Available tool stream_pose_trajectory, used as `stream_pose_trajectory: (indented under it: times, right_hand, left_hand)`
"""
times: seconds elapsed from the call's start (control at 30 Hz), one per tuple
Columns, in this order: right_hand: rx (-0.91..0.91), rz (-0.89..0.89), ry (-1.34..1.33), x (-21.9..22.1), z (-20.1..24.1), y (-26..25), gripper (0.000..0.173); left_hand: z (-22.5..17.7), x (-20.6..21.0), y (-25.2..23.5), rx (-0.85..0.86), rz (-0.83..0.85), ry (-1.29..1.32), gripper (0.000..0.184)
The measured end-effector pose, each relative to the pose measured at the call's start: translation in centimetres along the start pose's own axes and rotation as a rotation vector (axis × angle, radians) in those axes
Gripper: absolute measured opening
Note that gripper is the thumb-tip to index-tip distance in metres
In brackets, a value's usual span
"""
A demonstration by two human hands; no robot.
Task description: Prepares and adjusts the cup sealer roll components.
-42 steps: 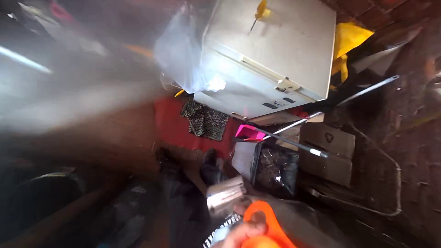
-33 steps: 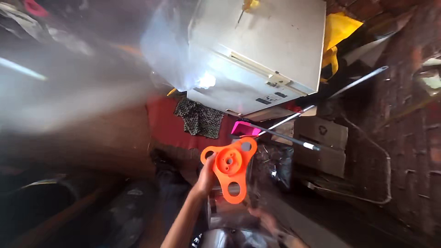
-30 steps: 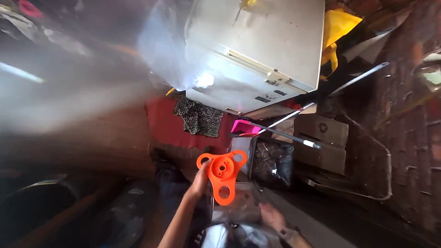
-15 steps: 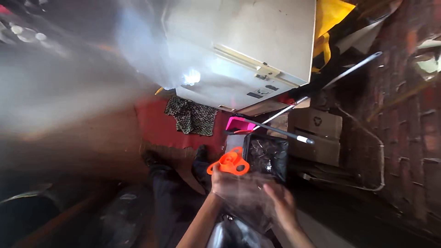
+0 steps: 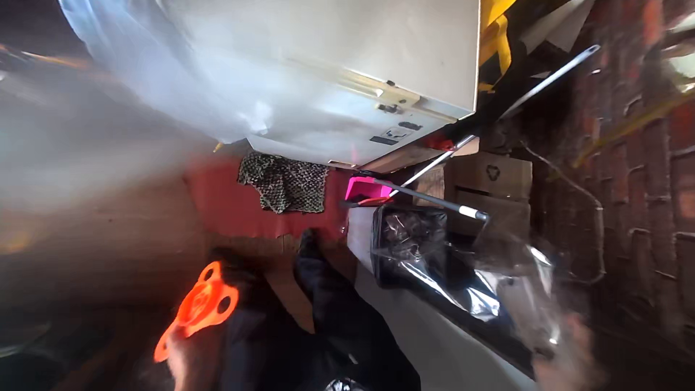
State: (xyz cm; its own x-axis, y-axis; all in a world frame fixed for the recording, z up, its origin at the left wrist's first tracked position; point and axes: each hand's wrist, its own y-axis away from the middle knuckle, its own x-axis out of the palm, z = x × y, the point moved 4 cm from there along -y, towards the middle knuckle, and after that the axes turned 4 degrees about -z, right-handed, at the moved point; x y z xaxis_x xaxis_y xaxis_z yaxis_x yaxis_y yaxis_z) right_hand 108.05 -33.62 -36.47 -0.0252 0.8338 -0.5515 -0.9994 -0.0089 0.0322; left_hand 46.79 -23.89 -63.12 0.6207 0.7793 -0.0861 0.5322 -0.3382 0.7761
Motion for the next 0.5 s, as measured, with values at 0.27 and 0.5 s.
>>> stream_pose_trajectory:
  times: [0.27,0.5]
  right_hand:
    - [0.107,0.304,0.705,18.6,-16.6,0.1,0.062]
    - [0.286,0.638,0.727,16.7,-19.3,10.6,0.049]
  left_hand:
    - [0.2,-1.1,2.6,0.016,0.038,0.022,0.039]
    - [0.3,-0.5,4.6,-0.034,0.021,0.029,0.040]
